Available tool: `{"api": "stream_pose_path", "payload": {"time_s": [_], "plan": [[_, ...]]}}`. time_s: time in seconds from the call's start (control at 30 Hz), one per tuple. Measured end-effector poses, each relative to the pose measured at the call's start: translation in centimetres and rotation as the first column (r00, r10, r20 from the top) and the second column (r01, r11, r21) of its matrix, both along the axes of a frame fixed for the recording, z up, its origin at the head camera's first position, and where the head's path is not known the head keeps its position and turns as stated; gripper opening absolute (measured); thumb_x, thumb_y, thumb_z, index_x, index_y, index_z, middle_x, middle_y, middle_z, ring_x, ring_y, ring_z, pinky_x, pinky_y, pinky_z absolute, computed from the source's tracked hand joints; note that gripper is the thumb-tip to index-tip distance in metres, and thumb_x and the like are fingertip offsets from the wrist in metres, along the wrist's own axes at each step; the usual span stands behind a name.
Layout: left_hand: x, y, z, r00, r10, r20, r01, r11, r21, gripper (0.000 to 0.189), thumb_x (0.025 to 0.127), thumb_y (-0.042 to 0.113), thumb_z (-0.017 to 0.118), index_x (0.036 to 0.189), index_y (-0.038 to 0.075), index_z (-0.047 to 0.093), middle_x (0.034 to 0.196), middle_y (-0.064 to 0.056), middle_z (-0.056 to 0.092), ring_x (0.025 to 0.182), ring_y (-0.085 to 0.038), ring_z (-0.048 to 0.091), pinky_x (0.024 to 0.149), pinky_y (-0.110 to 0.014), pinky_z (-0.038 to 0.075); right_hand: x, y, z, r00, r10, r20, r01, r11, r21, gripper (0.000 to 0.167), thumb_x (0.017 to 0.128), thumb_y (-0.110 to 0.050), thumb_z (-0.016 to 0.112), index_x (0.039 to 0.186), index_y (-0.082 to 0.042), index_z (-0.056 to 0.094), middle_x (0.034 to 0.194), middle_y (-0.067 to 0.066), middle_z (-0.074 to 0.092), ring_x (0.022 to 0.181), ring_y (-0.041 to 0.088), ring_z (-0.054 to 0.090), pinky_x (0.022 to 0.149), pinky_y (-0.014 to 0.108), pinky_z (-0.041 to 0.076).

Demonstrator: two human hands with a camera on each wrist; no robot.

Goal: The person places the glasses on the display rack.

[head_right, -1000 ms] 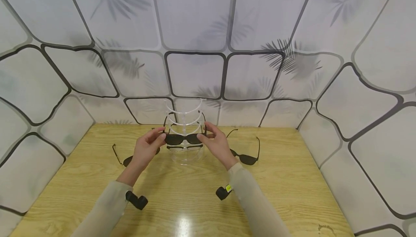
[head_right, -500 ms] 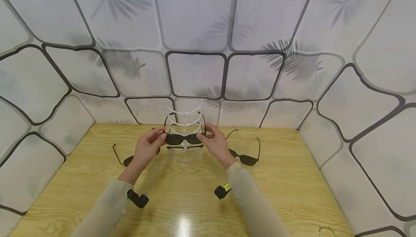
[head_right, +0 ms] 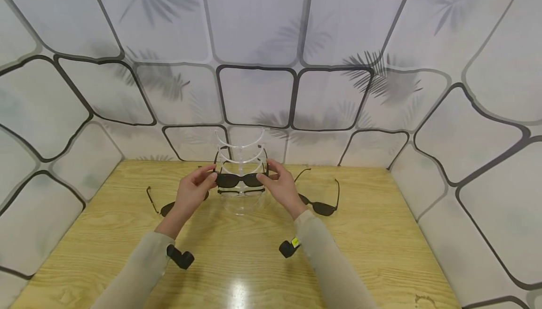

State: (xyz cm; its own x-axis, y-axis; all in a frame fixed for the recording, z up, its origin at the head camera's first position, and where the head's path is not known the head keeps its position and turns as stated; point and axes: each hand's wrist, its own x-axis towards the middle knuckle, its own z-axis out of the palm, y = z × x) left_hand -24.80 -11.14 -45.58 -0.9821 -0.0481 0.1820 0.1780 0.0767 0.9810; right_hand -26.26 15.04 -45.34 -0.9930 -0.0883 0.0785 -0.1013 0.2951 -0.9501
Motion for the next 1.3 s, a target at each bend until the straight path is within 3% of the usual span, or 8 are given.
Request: {"api": "stream_pose_path", "payload": {"time_s": [0.2, 0.63, 0.87, 0.97, 1.17, 1.3], "plan": [[-0.1, 0.0, -0.1, 1.000, 0.001, -0.004, -0.001, 1.000, -0.002, 0.034, 0.102, 0.000, 0.066, 0.136, -0.007, 0.066, 0.117, -0.034, 0.070, 0.086, -0.003, 0.074, 0.079, -0.014, 0.059, -0.1, -0.1, 0.1, 1.000, -0.006, 0.000, 0.006, 1.000, -0.005, 0.066, 0.101, -0.017, 0.073, 0.159, -0.004, 0.045, 0.154, 0.026, 0.054, 0.119, 0.040, 0.064, 0.080, 0.021, 0.050], [-0.1, 0.0, -0.2, 1.000, 0.005, -0.003, -0.005, 1.000, 0.005, 0.034, 0.102, 0.001, 0.067, 0.135, -0.008, 0.066, 0.117, -0.034, 0.072, 0.085, -0.005, 0.074, 0.077, -0.014, 0.059, -0.1, 0.0, -0.3, 1.000, -0.007, 0.001, 0.007, 1.000, -0.003, 0.064, 0.100, -0.018, 0.073, 0.158, -0.009, 0.048, 0.153, 0.023, 0.057, 0.109, 0.029, 0.065, 0.079, 0.024, 0.052], [-0.2, 0.0, -0.2, 1.000, 0.004, -0.003, -0.004, 1.000, 0.014, 0.035, 0.101, -0.001, 0.067, 0.135, -0.009, 0.065, 0.117, -0.036, 0.071, 0.084, -0.003, 0.074, 0.077, -0.015, 0.060, 2.4, -0.9, 3.6, 1.000, -0.002, 0.015, 0.002, 1.000, 0.002, 0.060, 0.102, -0.011, 0.069, 0.156, 0.002, 0.046, 0.150, 0.029, 0.056, 0.107, 0.032, 0.065, 0.075, 0.023, 0.050], [-0.2, 0.0, -0.1, 1.000, 0.004, 0.005, -0.004, 1.000, 0.003, 0.035, 0.101, 0.000, 0.067, 0.135, -0.009, 0.065, 0.117, -0.035, 0.071, 0.085, -0.004, 0.074, 0.077, -0.015, 0.060, 2.1, -0.8, 3.3, 1.000, -0.002, 0.028, 0.002, 1.000, 0.002, 0.061, 0.102, -0.011, 0.069, 0.157, 0.001, 0.046, 0.150, 0.028, 0.057, 0.104, 0.028, 0.065, 0.075, 0.023, 0.050], [-0.2, 0.0, 0.0, 1.000, 0.009, 0.014, -0.009, 1.000, -0.005, 0.034, 0.102, 0.001, 0.067, 0.135, -0.007, 0.067, 0.117, -0.034, 0.072, 0.085, -0.004, 0.074, 0.076, -0.015, 0.059, 0.2, -0.3, 0.5, 0.999, -0.004, 0.037, 0.005, 1.000, -0.011, 0.065, 0.102, -0.016, 0.070, 0.160, -0.005, 0.043, 0.153, 0.025, 0.055, 0.100, 0.018, 0.065, 0.076, 0.025, 0.051], [-0.1, 0.0, -0.1, 1.000, 0.015, 0.005, -0.014, 1.000, -0.015, 0.033, 0.102, 0.004, 0.068, 0.134, -0.004, 0.069, 0.116, -0.032, 0.073, 0.084, -0.004, 0.074, 0.076, -0.014, 0.059, -0.2, 0.0, -0.3, 1.000, 0.000, 0.026, 0.001, 1.000, -0.024, 0.065, 0.102, -0.020, 0.072, 0.160, -0.009, 0.045, 0.152, 0.025, 0.057, 0.101, 0.016, 0.065, 0.077, 0.025, 0.051]]}}
